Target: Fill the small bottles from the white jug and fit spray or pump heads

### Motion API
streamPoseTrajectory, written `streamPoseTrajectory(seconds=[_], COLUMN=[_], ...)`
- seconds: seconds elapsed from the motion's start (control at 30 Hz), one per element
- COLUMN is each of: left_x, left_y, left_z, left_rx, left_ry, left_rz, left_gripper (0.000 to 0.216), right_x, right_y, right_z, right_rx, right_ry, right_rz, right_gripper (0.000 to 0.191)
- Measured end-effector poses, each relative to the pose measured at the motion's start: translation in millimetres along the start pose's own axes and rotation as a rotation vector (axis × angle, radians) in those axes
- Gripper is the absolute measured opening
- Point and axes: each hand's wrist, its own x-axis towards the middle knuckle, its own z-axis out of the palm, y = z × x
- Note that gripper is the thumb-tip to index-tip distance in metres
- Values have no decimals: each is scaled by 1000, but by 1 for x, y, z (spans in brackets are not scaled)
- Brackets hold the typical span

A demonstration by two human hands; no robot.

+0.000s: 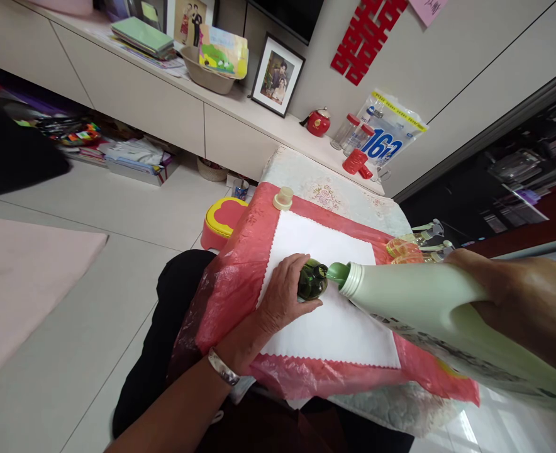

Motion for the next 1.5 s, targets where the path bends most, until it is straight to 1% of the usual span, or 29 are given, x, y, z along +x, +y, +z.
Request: streamPoseTrajectory(seconds=[0.1,0.2,0.27,0.47,0.53,0.67,0.77,0.97,1.27,1.5], left_x=[0,0,0,1,1,1,1,1,1,2], left_y=[0,0,0,0,1,1,2,2,1,3], left_z=[0,0,0,-1,-1,-1,-1,0,-1,-1], left_rx=[-4,-9,-9,-3,-4,-7,-5,-9,-2,-3], left_ry=[-9,-14,-14,-16,-9,-3,-4,-4,-7,-6], left_rz=[-7,-15,-18,-12,-10,-8,-7,-12,-11,-10], left_gripper=[100,99,99,98,99,100,101,100,102,100], right_x=[3,0,-1,2,3,5,4,3,2,4], right_y=[-18,-26,-26,-16,-17,-24,-27,-25,-21,-24], right_z=[-19,-31,-31,-19,-20,-31,-35,-34,-31,-32], right_rx=[-72,-90,-88,-102,-118,-112,-96,-105,-72,-73], right_ry=[-139,-191,-185,-138,-147,-231,-232,-231,-217,-227], right_rz=[38,55,53,45,53,78,73,66,68,74], right_gripper=[25,24,24,28,28,27,29,35,34,32])
